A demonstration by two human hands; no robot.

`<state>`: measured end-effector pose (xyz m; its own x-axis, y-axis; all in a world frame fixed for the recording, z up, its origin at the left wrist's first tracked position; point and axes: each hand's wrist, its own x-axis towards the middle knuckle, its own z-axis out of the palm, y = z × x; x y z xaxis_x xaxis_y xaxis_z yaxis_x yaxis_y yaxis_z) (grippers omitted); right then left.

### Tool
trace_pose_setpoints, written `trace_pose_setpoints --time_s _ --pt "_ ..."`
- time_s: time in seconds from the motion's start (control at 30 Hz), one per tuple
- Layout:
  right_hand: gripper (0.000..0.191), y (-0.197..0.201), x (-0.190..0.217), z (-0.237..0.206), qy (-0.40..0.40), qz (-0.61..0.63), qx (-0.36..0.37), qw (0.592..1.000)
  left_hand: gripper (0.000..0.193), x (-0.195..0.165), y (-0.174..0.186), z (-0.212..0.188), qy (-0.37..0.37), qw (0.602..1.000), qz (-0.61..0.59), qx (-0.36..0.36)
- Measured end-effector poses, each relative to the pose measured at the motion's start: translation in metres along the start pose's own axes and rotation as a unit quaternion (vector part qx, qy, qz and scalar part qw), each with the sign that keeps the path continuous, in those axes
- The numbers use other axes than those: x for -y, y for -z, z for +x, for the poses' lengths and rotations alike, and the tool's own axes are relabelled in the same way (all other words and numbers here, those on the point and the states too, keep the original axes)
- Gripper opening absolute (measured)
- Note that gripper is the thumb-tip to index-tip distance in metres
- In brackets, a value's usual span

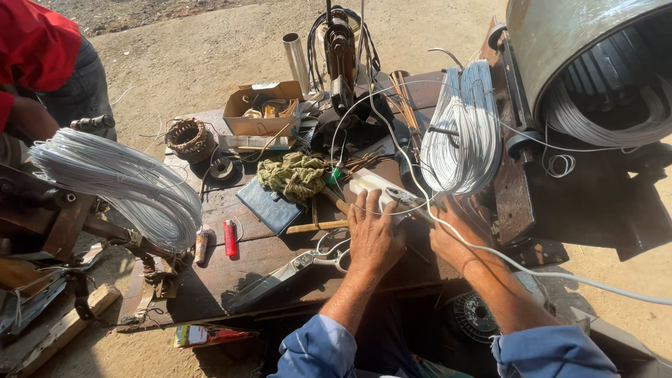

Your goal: The person winds a length of thin wire around a cylindrical metal core mounted on a workbench. They use both hands to guide and pack the wire into tight, even layers, occasionally using pliers to adjust or secure the wire. The process is repeated with multiple lengths of wire.

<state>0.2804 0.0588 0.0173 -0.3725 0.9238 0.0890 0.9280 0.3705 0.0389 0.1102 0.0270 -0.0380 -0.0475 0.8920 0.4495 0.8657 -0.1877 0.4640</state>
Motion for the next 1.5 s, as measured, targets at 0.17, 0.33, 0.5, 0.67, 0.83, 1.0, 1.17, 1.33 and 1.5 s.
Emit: trace_pose_setpoints --time_s 0.17,0.33,0.5,0.67,0.83,1.0,1.17,1.33,1.5 --pt "0.04 -0.007 0.003 -0.001 0.003 0.143 -0.016 0.99 0.045 0.013 0.004 0.006 -0.007 0.994 -0.105 -0.023" --pt "0.05 -0.062 -0.03 0.001 0.054 0.158 -0.126 0.978 0.044 0.028 0.016 0.015 -0.073 0.981 -0.173 0.05" --pt "0.064 -0.088 -0.046 0.001 0.077 0.27 -0.216 0.935 0.037 0.019 0.021 0.008 -0.205 0.963 -0.175 -0.011" --pt "0.018 -0.061 -0.01 -0.041 0.003 0.232 -0.175 0.957 0.049 0.028 0.03 0.001 -0.219 0.947 -0.235 0.0" --pt "0.022 -0.037 0.037 -0.09 0.193 0.269 -0.15 0.932 0.06 0.045 0.023 0.009 -0.234 0.933 -0.269 0.041" --pt "0.017 -0.041 0.081 -0.104 0.33 0.274 -0.02 0.903 0.078 0.054 0.02 0.035 -0.329 0.913 -0.228 0.077" --pt "0.02 -0.047 0.085 -0.099 0.317 0.297 0.008 0.901 0.069 0.049 0.036 0.033 -0.362 0.918 -0.156 0.043" --pt "0.018 -0.044 0.068 -0.1 0.205 0.34 -0.012 0.918 0.04 0.06 0.089 -0.015 -0.275 0.957 -0.087 -0.005" --pt "0.012 -0.032 0.043 -0.074 0.087 0.343 -0.143 0.924 0.066 0.08 0.135 -0.066 -0.011 0.992 0.109 -0.06"
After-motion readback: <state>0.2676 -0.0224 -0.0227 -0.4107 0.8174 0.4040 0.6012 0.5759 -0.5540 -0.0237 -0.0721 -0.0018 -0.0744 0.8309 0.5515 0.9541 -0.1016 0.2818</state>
